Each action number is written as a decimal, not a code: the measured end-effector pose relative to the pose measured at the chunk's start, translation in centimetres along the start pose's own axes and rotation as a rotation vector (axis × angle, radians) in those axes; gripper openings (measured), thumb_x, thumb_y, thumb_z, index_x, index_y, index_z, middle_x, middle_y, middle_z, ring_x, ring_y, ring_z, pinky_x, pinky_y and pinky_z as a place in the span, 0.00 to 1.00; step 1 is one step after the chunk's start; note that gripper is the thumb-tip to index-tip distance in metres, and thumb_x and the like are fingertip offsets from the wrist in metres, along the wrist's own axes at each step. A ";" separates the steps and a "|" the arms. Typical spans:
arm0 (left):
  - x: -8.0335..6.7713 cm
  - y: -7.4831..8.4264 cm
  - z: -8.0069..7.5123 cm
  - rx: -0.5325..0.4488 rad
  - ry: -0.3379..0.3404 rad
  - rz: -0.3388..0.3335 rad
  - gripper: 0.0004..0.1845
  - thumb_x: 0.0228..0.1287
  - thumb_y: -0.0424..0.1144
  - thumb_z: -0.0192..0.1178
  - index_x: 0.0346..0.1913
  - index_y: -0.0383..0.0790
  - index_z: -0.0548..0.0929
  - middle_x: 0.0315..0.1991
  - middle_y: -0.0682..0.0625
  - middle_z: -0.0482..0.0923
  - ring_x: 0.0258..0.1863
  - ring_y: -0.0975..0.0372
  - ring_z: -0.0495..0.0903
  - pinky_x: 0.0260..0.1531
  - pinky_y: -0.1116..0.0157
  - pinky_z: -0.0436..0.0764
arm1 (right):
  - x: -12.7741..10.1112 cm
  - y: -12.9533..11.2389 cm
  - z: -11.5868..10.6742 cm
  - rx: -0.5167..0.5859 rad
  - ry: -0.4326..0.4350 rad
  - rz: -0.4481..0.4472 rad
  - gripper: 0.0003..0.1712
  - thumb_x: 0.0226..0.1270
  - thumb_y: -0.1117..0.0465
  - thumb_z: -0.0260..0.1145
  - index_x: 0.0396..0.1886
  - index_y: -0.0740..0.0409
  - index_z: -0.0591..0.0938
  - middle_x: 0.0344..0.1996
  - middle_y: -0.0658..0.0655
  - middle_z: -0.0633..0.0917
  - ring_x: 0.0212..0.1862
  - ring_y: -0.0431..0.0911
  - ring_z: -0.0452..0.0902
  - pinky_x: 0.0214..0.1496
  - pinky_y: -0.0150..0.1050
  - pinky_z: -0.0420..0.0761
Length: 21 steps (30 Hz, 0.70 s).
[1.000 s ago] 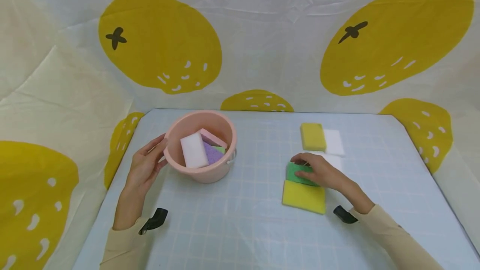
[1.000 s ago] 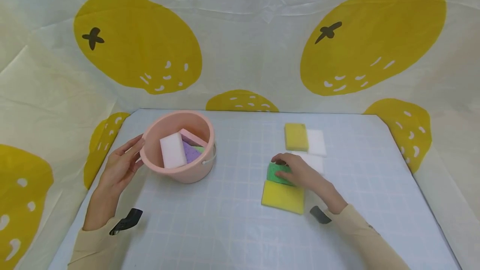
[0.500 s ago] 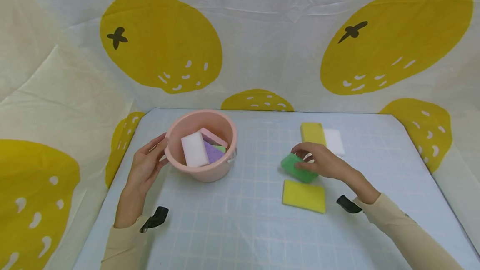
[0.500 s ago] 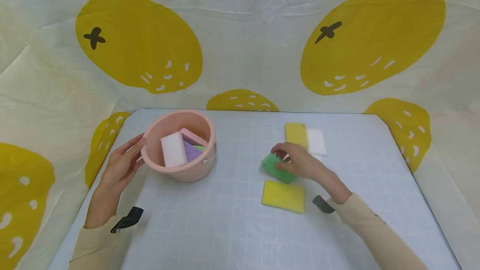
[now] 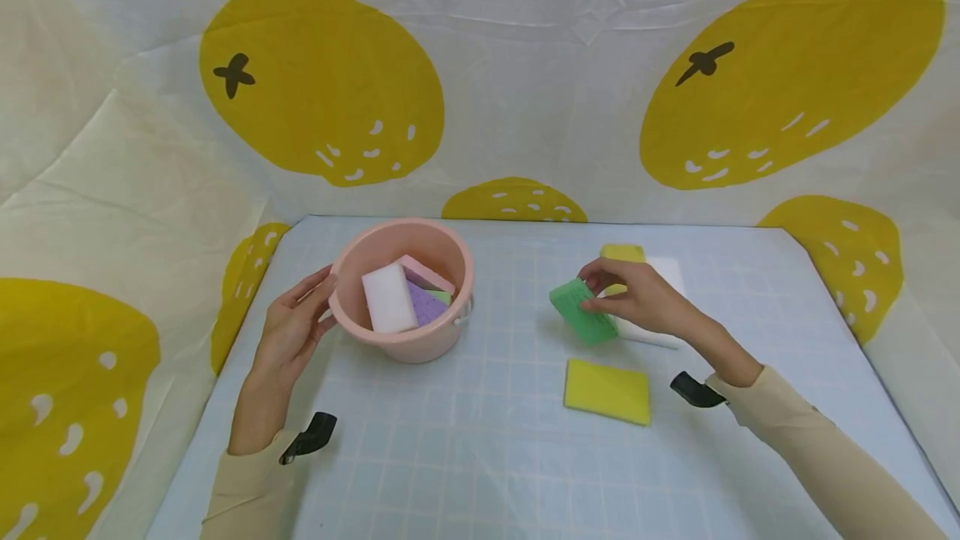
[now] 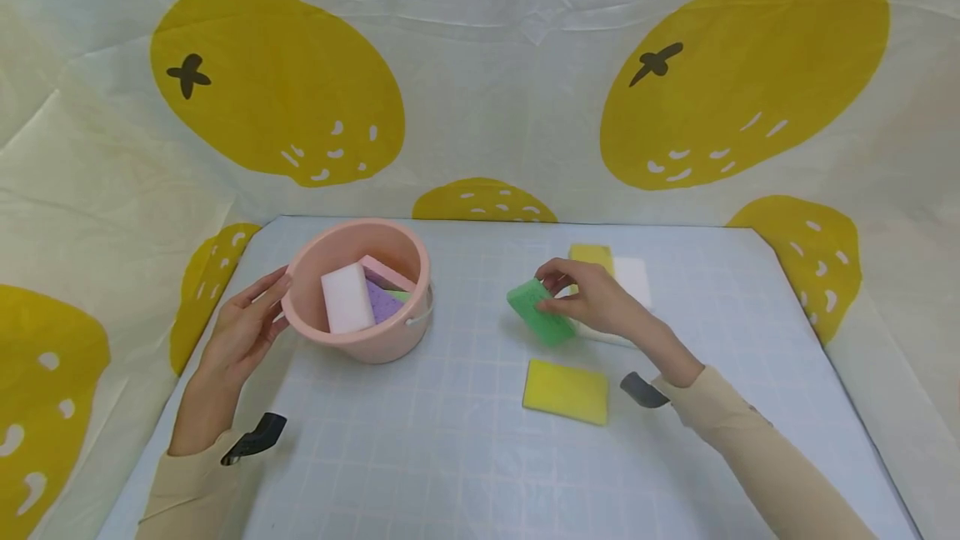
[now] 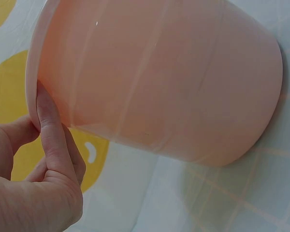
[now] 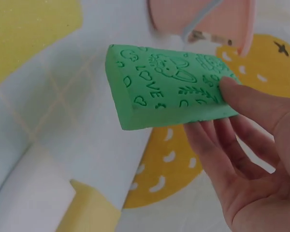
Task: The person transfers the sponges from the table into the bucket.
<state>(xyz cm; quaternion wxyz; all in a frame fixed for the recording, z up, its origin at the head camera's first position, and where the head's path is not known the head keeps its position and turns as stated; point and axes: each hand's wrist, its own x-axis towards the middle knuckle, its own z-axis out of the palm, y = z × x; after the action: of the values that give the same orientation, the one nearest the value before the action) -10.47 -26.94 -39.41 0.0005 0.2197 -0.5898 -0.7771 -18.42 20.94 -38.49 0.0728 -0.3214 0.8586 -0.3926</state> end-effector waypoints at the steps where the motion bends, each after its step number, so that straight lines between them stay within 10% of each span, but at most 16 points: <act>1: 0.0 0.0 0.0 0.001 -0.001 0.001 0.38 0.61 0.50 0.73 0.73 0.45 0.74 0.59 0.56 0.80 0.53 0.66 0.81 0.48 0.70 0.84 | 0.1 -0.1 -0.1 0.005 0.004 -0.006 0.21 0.60 0.67 0.78 0.52 0.64 0.83 0.42 0.55 0.86 0.46 0.50 0.84 0.53 0.40 0.86; 6: 0.0 -0.1 -0.1 0.006 -0.002 0.006 0.38 0.61 0.51 0.74 0.73 0.45 0.74 0.59 0.56 0.79 0.53 0.66 0.81 0.48 0.70 0.84 | 0.9 -0.7 -0.5 0.015 0.011 -0.011 0.21 0.60 0.66 0.79 0.52 0.63 0.83 0.42 0.54 0.85 0.46 0.48 0.84 0.52 0.24 0.81; 21: 0.1 -0.2 -0.1 0.002 -0.010 0.024 0.38 0.61 0.50 0.73 0.73 0.44 0.75 0.59 0.56 0.80 0.52 0.66 0.82 0.48 0.70 0.84 | 3.4 -3.3 -1.5 0.143 -0.018 0.034 0.23 0.62 0.63 0.78 0.55 0.61 0.82 0.47 0.56 0.85 0.50 0.46 0.82 0.55 0.29 0.81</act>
<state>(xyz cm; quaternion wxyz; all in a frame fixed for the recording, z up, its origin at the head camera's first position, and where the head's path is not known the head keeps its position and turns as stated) -10.44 -26.96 -39.65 0.0064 0.2087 -0.5933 -0.7774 -20.03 18.22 -34.66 0.1097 -0.3043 0.8331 -0.4487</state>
